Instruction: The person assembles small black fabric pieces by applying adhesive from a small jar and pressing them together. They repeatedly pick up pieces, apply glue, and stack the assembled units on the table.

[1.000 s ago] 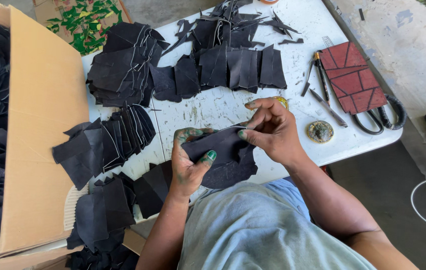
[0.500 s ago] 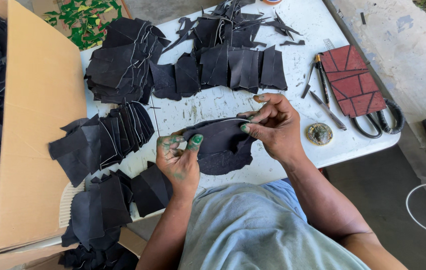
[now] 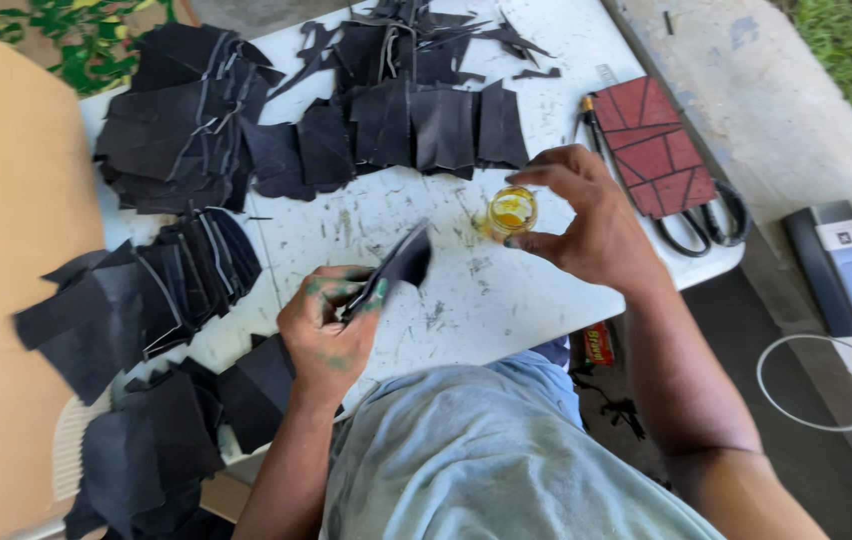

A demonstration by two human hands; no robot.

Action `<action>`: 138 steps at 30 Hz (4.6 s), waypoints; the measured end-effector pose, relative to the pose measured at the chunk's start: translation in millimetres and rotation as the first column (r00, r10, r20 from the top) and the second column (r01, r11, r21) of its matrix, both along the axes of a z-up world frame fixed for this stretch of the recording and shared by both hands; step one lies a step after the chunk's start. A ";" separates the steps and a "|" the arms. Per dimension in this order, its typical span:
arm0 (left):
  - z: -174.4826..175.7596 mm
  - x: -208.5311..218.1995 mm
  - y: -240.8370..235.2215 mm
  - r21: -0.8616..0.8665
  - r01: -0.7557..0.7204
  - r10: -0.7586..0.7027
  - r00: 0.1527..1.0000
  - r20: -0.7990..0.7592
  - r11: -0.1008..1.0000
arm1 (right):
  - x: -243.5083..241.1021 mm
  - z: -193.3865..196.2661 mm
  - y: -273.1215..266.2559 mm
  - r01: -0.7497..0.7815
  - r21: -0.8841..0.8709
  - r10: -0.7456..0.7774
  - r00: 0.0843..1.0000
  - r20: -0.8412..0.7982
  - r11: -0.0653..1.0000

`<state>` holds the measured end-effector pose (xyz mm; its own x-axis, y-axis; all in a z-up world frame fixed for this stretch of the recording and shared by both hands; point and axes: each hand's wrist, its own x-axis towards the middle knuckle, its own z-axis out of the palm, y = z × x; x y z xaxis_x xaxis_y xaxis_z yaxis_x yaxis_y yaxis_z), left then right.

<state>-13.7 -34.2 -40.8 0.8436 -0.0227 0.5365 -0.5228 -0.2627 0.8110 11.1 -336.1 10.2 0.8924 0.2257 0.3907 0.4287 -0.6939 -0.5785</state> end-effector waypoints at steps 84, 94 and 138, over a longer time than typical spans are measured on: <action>8.5 1.0 -14.5 0.252 -0.161 0.059 0.927 0.370 0.954 | 29.5 -8.2 -15.9 -0.034 -0.669 -0.144 0.967 -0.209 0.743; 10.0 4.9 -26.8 0.166 -0.007 -0.056 0.928 0.369 0.986 | -35.4 17.0 -18.2 -0.266 0.406 0.393 0.878 -0.272 0.874; 7.8 4.8 -27.6 0.078 0.030 -0.056 0.930 0.363 0.997 | -70.8 24.0 70.5 -0.291 -0.111 0.280 0.954 -0.106 0.950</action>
<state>-9.0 -61.8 -32.9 0.5879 -0.1027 0.8024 -0.7907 -0.2824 0.5432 -59.7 -265.6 34.2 0.8130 0.5176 0.2665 0.5709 -0.6188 -0.5396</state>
